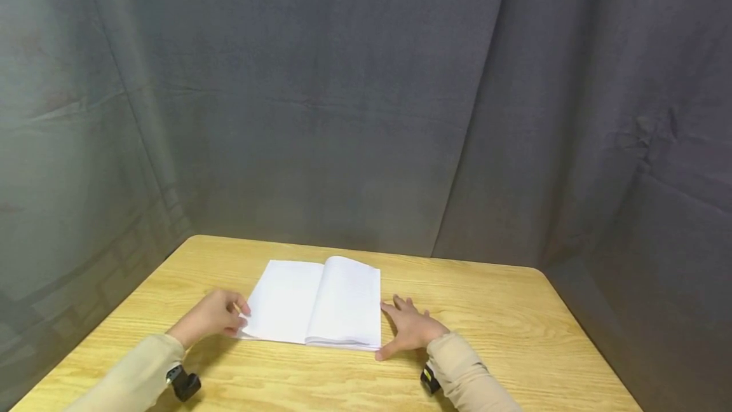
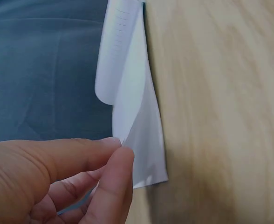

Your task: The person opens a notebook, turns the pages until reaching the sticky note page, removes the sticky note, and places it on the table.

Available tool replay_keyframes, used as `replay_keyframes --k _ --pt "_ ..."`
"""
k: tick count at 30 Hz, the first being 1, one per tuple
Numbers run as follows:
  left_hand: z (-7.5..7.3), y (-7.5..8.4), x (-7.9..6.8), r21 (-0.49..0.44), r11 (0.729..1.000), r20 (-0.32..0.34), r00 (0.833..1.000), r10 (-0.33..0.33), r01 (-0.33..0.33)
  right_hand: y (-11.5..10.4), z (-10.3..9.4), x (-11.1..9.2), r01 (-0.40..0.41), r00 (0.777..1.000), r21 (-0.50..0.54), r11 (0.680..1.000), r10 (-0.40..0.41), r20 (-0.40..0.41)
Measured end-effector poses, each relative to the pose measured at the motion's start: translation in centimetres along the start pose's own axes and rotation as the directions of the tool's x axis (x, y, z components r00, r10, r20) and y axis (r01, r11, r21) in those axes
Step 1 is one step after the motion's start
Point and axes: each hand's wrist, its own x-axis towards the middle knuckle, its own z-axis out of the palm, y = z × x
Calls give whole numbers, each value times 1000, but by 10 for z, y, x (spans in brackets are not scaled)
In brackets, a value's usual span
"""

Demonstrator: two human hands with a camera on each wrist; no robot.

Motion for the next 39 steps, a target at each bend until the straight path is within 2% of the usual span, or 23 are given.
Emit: replay_keyframes --k 9,17,22,27,35,37,39 --pt "6 -12 0 47 999 28 1000 -4 3 -1 1 -1 5 1000 3 1000 -5 -12" --pt "8 -10 0 55 998 14 999 -33 33 -1 1 0 9 1000 9 1000 -9 -5" --pt "7 -11 1 109 994 11 1000 0 -1 0 0 0 10 1000 12 1000 -10 -3" --pt "6 -12 2 157 988 18 1000 6 -9 -1 -1 -1 18 1000 9 1000 -18 1" --pt "5 -9 3 165 986 30 1000 2 -7 -1 -2 -1 16 1000 11 1000 -16 1" --pt "4 -5 4 200 980 38 999 7 -14 -1 -2 -1 10 1000 12 1000 -10 -2" --pt "2 1 6 270 962 50 998 30 -43 -1 -1 -1 8 1000 15 1000 -8 -2"
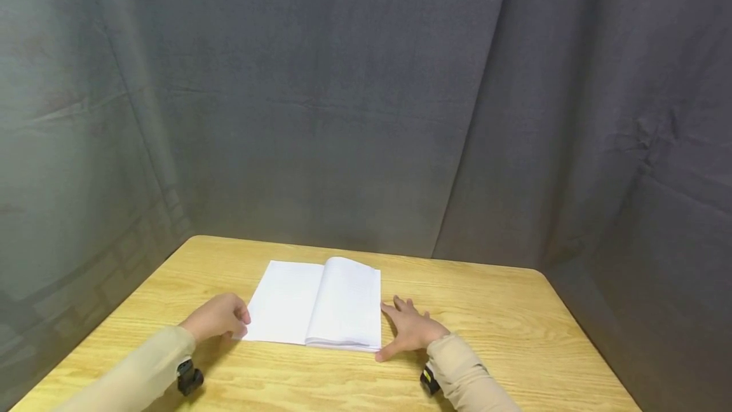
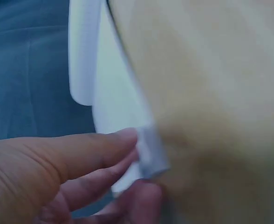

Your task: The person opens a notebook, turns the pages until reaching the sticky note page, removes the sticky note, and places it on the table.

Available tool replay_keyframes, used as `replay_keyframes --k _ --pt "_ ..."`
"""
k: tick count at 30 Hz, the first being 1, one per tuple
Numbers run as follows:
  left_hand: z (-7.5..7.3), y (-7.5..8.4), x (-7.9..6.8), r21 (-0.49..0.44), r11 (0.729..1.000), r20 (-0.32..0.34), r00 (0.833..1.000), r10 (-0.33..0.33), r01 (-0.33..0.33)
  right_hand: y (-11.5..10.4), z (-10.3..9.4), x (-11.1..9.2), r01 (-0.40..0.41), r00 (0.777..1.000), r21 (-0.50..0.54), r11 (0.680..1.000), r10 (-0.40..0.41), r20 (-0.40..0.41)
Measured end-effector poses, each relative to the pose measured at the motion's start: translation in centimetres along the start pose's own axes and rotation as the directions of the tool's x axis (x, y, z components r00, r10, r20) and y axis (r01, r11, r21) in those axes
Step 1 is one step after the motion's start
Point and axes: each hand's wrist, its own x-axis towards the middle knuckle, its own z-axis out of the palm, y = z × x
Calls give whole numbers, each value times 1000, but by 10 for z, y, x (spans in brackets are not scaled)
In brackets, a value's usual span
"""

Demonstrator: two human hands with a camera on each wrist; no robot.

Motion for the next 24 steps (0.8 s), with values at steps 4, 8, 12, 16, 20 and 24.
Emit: replay_keyframes --k 4,8,12,16,20,24 --pt "-8 20 8 148 986 -28 997 76 -71 0 0 0 5 1000 -2 1000 -5 0" --pt "-9 50 19 92 977 -67 978 197 -191 -1 0 0 9 1000 -17 1000 -9 -7" --pt "3 83 24 -114 933 -24 940 340 -341 -2 0 0 9 1000 -17 1000 -9 -3" --pt "25 117 24 -249 883 71 901 427 -399 -2 0 0 0 1000 -34 999 -1 -11" --pt "53 139 25 -274 878 144 886 441 -392 -2 1 0 -1 1000 -61 998 -1 -29" --pt "77 146 29 -230 903 190 894 406 -362 -2 2 -1 8 999 -72 997 -10 -32"
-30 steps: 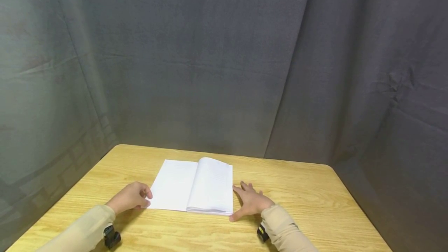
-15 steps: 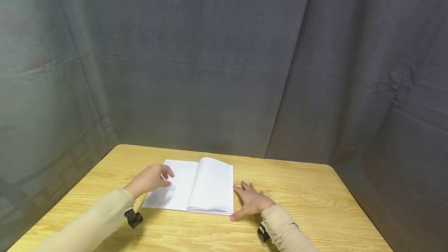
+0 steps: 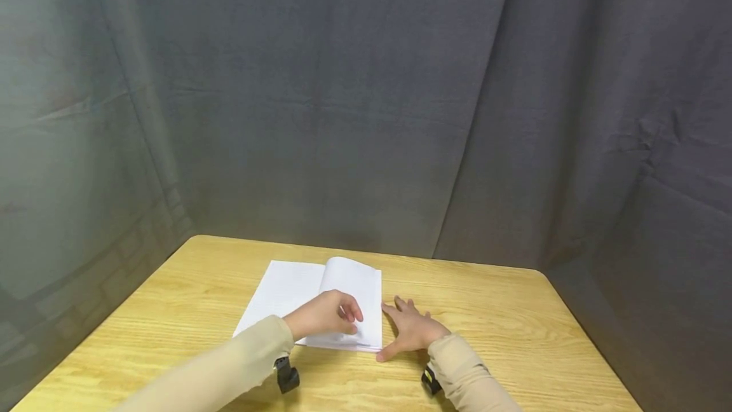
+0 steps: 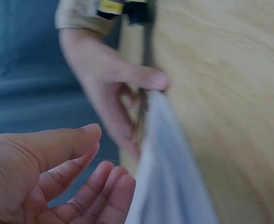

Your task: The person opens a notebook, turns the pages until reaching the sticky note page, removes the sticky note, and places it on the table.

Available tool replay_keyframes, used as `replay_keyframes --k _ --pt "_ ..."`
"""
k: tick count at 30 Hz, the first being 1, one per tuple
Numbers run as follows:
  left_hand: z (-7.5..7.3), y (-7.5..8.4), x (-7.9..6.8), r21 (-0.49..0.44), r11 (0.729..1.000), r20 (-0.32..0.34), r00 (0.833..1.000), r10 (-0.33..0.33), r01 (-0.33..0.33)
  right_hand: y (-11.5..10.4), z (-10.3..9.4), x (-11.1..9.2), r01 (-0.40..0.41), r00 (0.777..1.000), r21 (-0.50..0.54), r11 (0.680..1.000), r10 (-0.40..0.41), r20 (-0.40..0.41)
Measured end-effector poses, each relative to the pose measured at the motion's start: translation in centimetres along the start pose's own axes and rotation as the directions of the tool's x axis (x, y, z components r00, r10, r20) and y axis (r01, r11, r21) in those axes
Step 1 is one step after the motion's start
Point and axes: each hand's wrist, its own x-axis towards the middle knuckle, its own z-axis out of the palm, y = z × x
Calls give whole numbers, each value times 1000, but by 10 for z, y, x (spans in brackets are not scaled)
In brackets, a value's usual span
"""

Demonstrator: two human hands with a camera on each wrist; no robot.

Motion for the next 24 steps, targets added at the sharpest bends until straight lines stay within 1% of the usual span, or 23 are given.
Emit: replay_keyframes --k 2,5,9,14,19,24 --pt "8 -2 3 39 999 8 1000 -24 24 0 0 0 3 1000 1 1000 -3 2" --pt "17 -5 7 103 993 10 998 -54 53 0 0 0 5 1000 7 1000 -5 4" --pt "23 -9 9 173 983 11 998 -59 57 2 -1 0 6 1000 18 1000 -6 6" --pt "25 -9 10 217 974 10 998 -69 65 2 -1 1 6 1000 19 1000 -6 7" --pt "24 -9 10 229 971 1 997 -73 71 2 0 1 6 1000 18 1000 -6 6" --pt "24 -13 12 241 968 6 997 -79 75 2 1 1 4 1000 19 1000 -4 4"
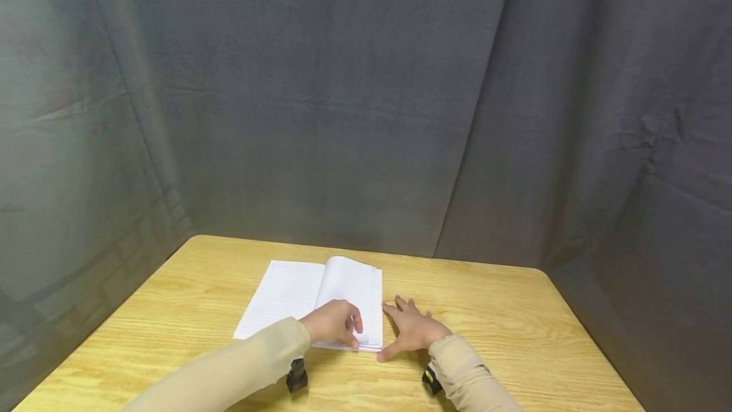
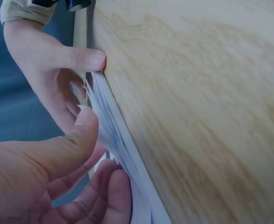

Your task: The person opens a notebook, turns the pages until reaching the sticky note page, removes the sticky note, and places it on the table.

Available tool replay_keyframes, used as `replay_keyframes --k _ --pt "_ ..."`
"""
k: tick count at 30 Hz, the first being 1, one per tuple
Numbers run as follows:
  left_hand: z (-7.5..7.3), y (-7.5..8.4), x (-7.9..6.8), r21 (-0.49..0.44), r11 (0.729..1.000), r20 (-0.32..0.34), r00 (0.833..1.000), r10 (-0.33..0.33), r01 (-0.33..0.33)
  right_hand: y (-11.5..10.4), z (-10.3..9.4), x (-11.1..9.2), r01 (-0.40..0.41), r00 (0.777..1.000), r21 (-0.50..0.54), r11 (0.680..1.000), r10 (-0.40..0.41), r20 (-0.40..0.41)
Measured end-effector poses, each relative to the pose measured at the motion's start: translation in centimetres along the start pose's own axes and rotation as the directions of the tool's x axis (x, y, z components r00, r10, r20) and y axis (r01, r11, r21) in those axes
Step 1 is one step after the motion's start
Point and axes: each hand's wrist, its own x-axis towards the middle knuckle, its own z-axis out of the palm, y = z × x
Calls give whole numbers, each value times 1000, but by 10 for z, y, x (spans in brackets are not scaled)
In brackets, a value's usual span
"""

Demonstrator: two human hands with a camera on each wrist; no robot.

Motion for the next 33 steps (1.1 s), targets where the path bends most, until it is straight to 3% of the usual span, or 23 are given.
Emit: replay_keyframes --k 14,21,33 --pt "-8 0 0 -9 999 37 999 36 -36 0 -1 0 -1 1000 2 1000 1 4" --pt "-7 -2 1 23 1000 4 1000 19 -19 -1 -1 1 -3 1000 -7 1000 3 5" --pt "-11 -4 1 -2 1000 -30 999 10 -10 -4 -3 -2 -9 1000 12 1000 8 10"
